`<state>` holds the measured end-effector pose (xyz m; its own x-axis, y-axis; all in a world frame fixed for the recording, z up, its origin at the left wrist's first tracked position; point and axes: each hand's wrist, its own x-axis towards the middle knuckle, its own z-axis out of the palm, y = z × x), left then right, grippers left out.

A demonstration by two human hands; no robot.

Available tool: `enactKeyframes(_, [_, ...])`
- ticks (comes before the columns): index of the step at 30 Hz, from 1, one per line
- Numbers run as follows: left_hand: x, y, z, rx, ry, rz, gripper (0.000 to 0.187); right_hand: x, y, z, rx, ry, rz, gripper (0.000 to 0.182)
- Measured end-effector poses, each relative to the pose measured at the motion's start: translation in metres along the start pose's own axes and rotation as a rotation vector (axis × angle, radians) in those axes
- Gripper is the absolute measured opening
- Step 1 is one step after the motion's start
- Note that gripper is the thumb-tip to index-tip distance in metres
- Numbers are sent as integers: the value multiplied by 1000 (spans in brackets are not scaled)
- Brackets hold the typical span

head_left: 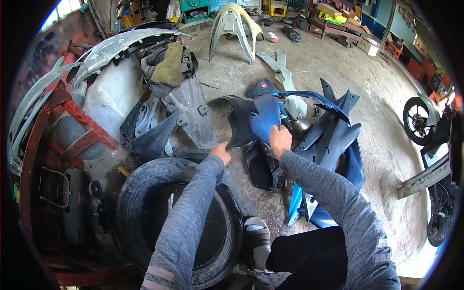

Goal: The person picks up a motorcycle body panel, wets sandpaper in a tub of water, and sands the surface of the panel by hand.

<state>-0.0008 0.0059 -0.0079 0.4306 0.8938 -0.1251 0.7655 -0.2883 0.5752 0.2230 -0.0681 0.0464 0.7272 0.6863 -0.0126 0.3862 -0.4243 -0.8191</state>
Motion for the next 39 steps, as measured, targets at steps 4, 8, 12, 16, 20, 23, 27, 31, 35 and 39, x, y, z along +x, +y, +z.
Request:
enactKeyframes(4, [3,-11,-16,-9,-8,2,55,0,-7,-17,-38,16,4,50])
enactKeyframes(8, [4,-18,-38,49,72,6,54,5,-3,-33,-118,27,0,49])
enactKeyframes(12, [-10,-13,-53,72,107,40,49,8,19,-42,-200,39,-56,50])
enactKeyframes(16, [-17,-7,-60,63,88,-21,55,10,57,-37,-325,-4,-96,50])
enactKeyframes(20, [-13,-6,-61,16,102,-9,56,23,114,-19,-448,-85,-191,51])
enactKeyframes(23, [-9,-11,-58,-7,113,22,54,10,88,-25,-424,-108,-118,50])
enactKeyframes(27, [-17,-3,-67,-5,97,26,52,0,76,-27,-507,-180,-151,47])
enactKeyframes(31, [-5,-11,-60,-191,145,101,51,8,45,-51,-836,-380,-386,53])
enactKeyframes(35, [-5,7,-73,-253,205,184,54,28,22,-35,-820,-306,-529,52])
enactKeyframes(39, [-33,28,-105,-313,141,197,57,37,-12,-20,356,-566,-43,56])
